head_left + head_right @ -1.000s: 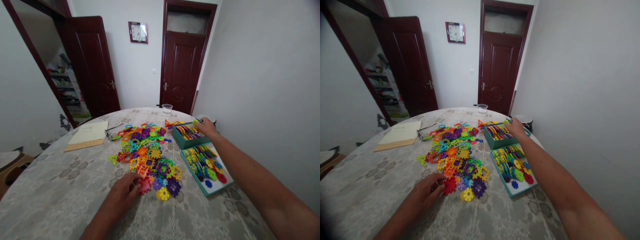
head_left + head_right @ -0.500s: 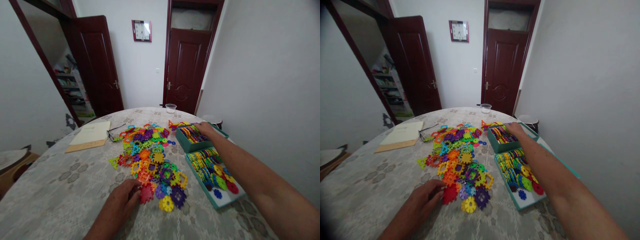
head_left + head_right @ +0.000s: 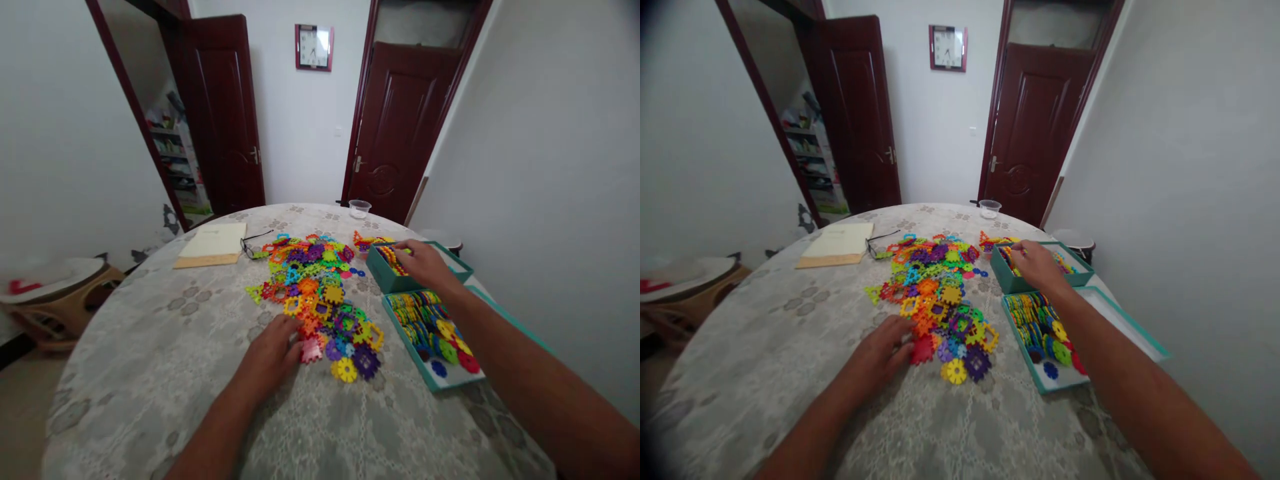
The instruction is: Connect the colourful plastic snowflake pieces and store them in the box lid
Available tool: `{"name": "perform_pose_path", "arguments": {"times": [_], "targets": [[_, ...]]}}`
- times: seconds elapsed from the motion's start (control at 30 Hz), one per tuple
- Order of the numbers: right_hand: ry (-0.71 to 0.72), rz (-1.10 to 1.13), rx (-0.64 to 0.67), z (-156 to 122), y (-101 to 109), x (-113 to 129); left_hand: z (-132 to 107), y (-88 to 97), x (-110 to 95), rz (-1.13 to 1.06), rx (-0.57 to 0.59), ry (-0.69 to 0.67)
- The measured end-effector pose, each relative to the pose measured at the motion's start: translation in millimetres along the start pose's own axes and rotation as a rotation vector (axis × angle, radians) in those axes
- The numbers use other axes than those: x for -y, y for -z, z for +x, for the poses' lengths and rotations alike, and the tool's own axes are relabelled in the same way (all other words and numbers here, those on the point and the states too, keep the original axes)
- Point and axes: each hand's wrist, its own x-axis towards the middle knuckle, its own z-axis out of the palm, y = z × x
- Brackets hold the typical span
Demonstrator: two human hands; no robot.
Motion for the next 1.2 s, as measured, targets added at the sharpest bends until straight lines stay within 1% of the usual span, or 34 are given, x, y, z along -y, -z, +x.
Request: {"name": "perform_pose_path", "arguments": {"times": [0.03,0.1,0.17,0.2,0.27,0.33,0.43,0.5,0.6,0.7,0.8,0.97,1.1,1.2], "targets": [[0.066,0.042,0.042,-18,1,14,0,-1.7,-1,0.011,-0.010,-0.010],[0.186,0.111,0.166,-56,1,40,1,-5.2,-1,0.025,-0.024,-0.021],[0.260,0.147,0.302,-91,-6,60,1,-7.8,0,0.036,-0.034,-0.031],[0.287,0.138,0.350,-107,-11,68,1,-8.5,0,0.045,-0.037,-0.034],[0.289,0.085,0.393,-130,-25,77,1,-8.7,-1,0.077,-0.030,-0.035],[0.234,0.021,0.397,-144,-39,82,1,-7.8,-2,0.113,-0.003,-0.038],[0.134,-0.024,0.382,-155,-57,85,0,-6.6,-5,0.139,0.024,-0.046],[0.105,-0.009,0.354,-160,-67,86,0,-6.8,-6,0.131,0.024,-0.052],[0.121,0.069,0.281,-166,-78,87,0,-8.2,-6,0.111,0.009,-0.058],[0.196,0.191,0.236,-168,-86,85,0,-8.8,-6,0.110,0.008,-0.050],[0.276,0.331,0.230,-168,-89,83,0,-7.7,-8,0.097,0.010,-0.053],[0.368,0.480,0.254,-169,-87,87,1,-9.6,-14,0.042,0.010,-0.136],[0.381,0.543,0.262,-172,-85,95,5,-17.0,-16,0.032,0.016,-0.199],[0.361,0.566,0.276,-172,-84,98,8,-19.3,-17,0.046,0.011,-0.213]]}}
